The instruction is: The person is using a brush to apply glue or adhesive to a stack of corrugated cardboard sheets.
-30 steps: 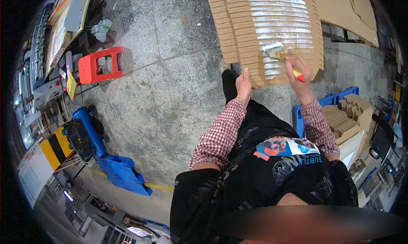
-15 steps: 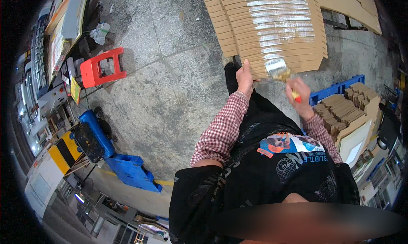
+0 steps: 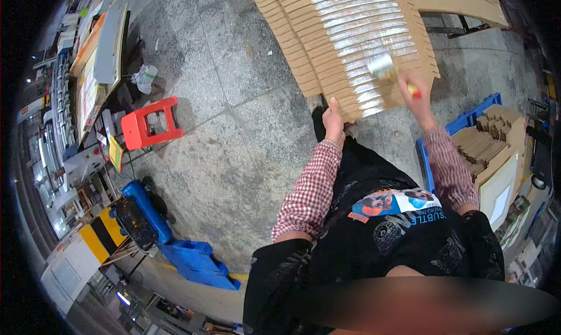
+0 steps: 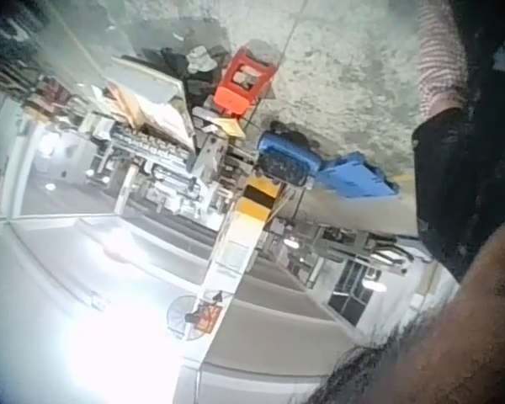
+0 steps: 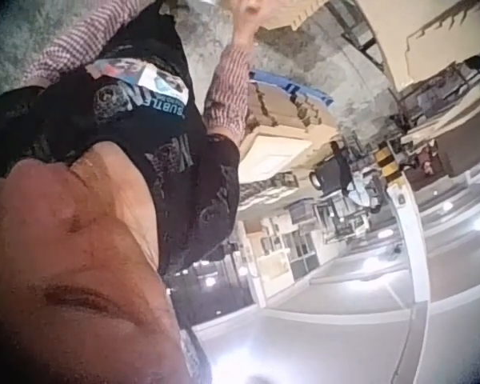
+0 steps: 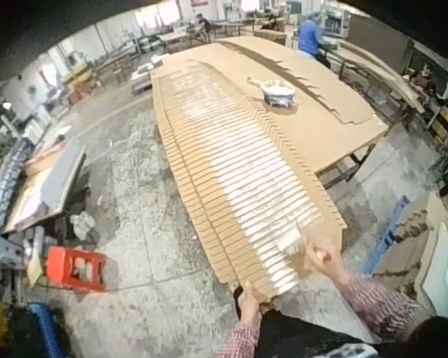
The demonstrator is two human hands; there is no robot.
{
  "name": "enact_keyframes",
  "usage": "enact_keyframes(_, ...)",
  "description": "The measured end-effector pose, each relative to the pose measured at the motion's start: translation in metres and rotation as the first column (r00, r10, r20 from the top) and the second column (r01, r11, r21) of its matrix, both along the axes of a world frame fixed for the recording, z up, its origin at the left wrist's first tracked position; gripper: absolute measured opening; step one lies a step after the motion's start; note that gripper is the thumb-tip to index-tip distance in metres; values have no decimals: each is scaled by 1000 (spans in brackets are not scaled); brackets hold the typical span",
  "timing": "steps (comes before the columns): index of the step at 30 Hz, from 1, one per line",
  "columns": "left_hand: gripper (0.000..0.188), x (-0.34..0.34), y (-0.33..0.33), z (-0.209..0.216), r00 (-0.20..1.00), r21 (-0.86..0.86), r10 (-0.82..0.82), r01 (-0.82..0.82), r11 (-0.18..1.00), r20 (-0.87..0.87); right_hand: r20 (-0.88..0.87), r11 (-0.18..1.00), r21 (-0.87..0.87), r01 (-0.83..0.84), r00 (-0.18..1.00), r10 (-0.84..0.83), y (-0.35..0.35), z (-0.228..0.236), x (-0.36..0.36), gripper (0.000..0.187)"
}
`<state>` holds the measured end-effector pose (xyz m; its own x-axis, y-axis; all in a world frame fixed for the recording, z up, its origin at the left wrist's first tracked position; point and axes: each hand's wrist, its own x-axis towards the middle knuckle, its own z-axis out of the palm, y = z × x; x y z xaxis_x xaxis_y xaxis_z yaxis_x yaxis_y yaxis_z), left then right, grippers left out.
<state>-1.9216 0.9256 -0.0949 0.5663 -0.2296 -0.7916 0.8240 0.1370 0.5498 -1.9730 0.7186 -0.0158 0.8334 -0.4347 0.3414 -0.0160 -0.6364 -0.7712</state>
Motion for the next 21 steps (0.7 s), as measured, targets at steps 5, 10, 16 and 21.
enact_keyframes(5, 49, 1, 1, 1, 1000, -4, 2, -2, 1000, -23, -189, 995, -8, -96, 978, 93, -1, 35, -50, 8)
enact_keyframes(10, 50, 0, 2, -4, 1000, -19, -26, 26, 999, 0, 90, 993, 66, 99, 990, -104, -19, 32, 15, 10)
enact_keyframes(16, 50, 1, 1, 0, 1000, -35, 9, -8, 999, 29, -483, 995, -10, 97, 871, -89, -37, 33, -3, 14)
enact_keyframes(21, 56, 6, 10, 1, 995, 11, -100, 100, 995, 5, -114, 949, 283, 138, 987, -110, -48, 27, 39, 12)
